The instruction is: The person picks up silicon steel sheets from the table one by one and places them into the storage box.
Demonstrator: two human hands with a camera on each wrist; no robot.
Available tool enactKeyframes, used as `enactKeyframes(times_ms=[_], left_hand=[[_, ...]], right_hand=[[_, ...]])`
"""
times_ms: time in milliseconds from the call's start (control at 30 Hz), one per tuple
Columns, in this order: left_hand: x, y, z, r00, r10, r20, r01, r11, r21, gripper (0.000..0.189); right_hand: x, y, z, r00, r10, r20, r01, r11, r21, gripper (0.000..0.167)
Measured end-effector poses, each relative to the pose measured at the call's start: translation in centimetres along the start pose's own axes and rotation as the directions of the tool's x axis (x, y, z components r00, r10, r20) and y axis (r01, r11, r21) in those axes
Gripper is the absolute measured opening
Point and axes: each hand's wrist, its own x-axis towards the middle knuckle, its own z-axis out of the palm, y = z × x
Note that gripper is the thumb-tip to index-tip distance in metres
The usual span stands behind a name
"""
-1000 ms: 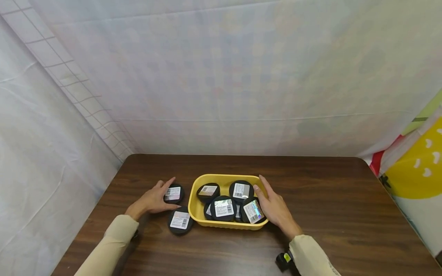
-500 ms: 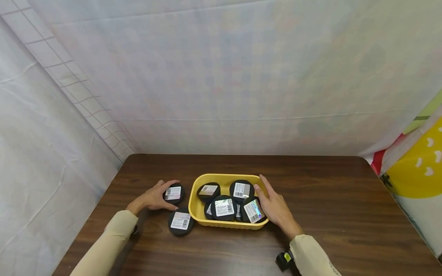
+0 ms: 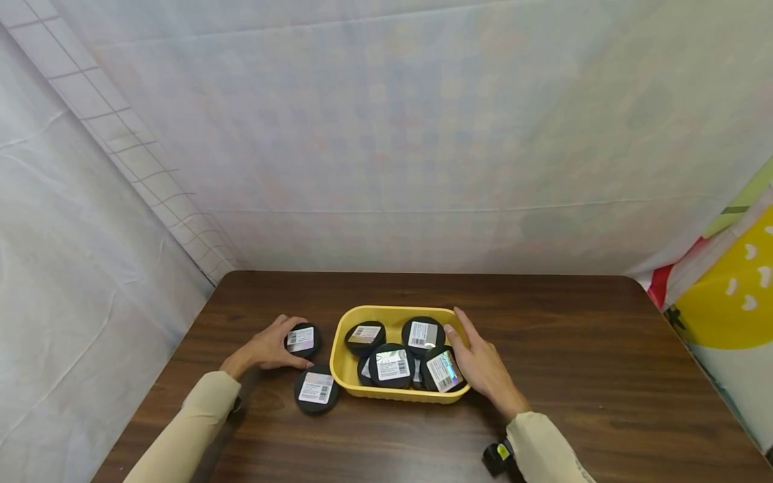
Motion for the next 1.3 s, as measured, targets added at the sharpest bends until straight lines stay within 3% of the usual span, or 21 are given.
enactKeyframes(times_ms=[300,733,1067,1300], left_hand=[[0.0,-0.1,-0.3,1.0,0.002,-0.029,-0.003,0.999,-0.036,0.102],[-0.5,-0.2,-0.5,0.996,0.014,-0.084,-0.023,0.994,-0.111,0.092],[-1.0,0.1,-1.1,0.995,-0.016,-0.101,0.003,0.992,-0.126,0.093],[-1.2,0.5,-1.2,0.993,0.011,-0.116,-0.027,0.99,-0.136,0.094]], right_hand=[[0.0,0.1,0.0,1.0,-0.009,-0.009,0.01,1.0,0.007,0.069],[0.0,0.1,0.0,1.0,0.002,0.005,-0.002,1.0,0.005,0.069],[0.0,0.1,-0.1,1.0,0.001,0.008,-0.001,1.0,0.003,0.069],[0.0,0.0,-0.1,1.0,0.004,0.014,-0.004,1.0,0.003,0.07]])
